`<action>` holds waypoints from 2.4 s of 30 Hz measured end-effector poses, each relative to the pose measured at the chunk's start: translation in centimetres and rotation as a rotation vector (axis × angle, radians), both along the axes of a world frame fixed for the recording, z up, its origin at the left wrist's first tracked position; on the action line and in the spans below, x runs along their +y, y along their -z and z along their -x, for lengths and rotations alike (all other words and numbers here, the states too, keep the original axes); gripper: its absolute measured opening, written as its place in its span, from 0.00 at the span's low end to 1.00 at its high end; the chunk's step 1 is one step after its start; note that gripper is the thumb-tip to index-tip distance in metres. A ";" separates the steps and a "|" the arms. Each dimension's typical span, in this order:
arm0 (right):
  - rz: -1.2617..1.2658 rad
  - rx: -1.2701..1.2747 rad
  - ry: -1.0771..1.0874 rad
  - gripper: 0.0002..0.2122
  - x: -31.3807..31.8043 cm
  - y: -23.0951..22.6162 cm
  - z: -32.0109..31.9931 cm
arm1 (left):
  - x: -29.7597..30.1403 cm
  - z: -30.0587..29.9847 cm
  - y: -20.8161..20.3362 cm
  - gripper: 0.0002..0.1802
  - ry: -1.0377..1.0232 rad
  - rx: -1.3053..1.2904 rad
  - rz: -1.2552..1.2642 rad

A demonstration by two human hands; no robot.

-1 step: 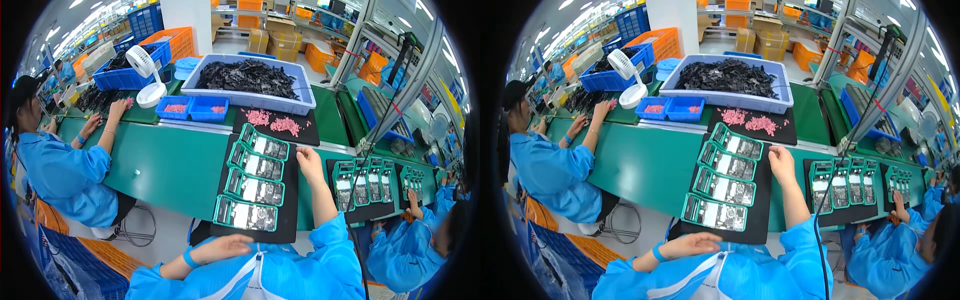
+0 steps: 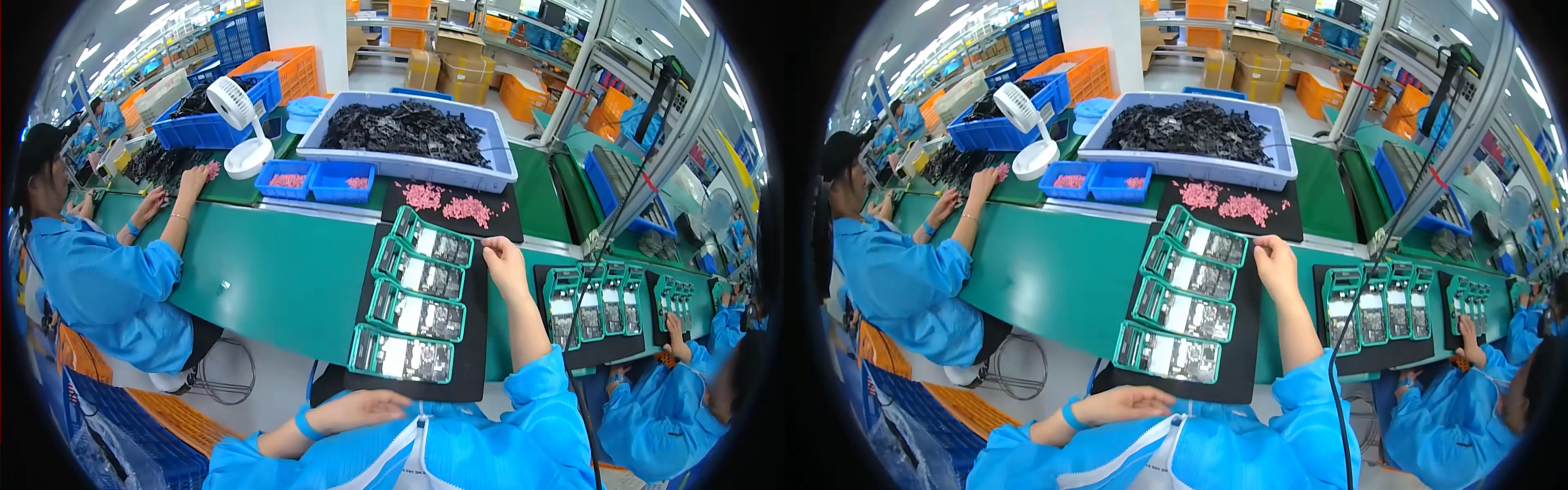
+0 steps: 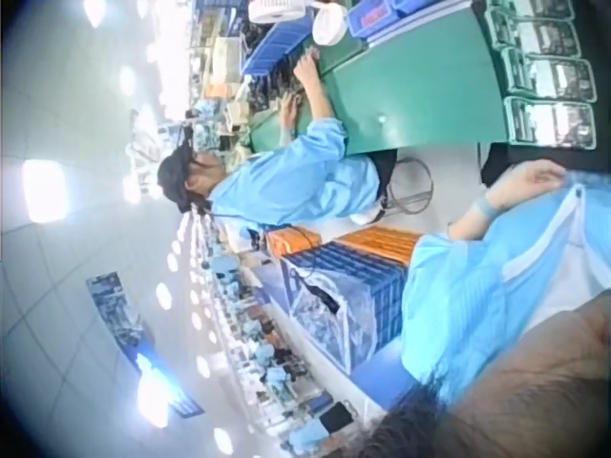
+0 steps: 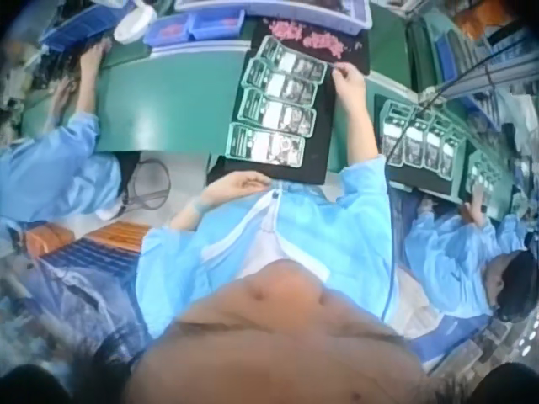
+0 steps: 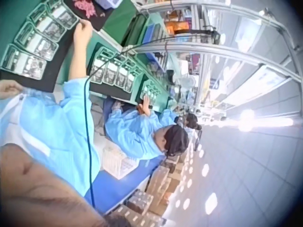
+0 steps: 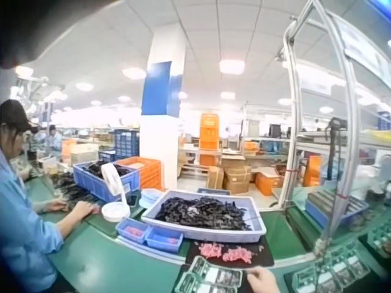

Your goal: Assembling small electronic components onto printed circuit boards on a factory assembly line.

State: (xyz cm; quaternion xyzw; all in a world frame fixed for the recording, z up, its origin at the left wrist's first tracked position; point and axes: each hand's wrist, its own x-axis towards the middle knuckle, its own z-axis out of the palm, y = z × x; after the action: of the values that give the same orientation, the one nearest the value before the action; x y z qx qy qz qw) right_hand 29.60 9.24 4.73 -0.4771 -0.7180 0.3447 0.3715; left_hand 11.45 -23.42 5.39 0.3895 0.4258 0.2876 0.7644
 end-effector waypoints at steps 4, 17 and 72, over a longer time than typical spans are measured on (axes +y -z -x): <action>-0.055 -0.112 -0.212 0.07 2.8 -2.1 5.1 | 0.1 5.0 -5.4 0.20 0.174 0.259 -0.143; -0.624 -0.499 -0.650 0.05 10.4 0.7 14.0 | 22.2 15.8 -15.8 0.09 -0.270 0.728 -0.754; -0.232 -0.468 -0.136 0.03 -1.0 0.5 -0.7 | 31.8 1.3 -3.2 0.05 0.402 1.364 -1.152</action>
State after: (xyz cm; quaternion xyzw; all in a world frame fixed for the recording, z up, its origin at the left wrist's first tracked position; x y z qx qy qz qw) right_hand 30.29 8.22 4.19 -0.4490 -0.8494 0.1645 0.2235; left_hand 10.20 8.39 8.60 0.8630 0.4997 0.0245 0.0703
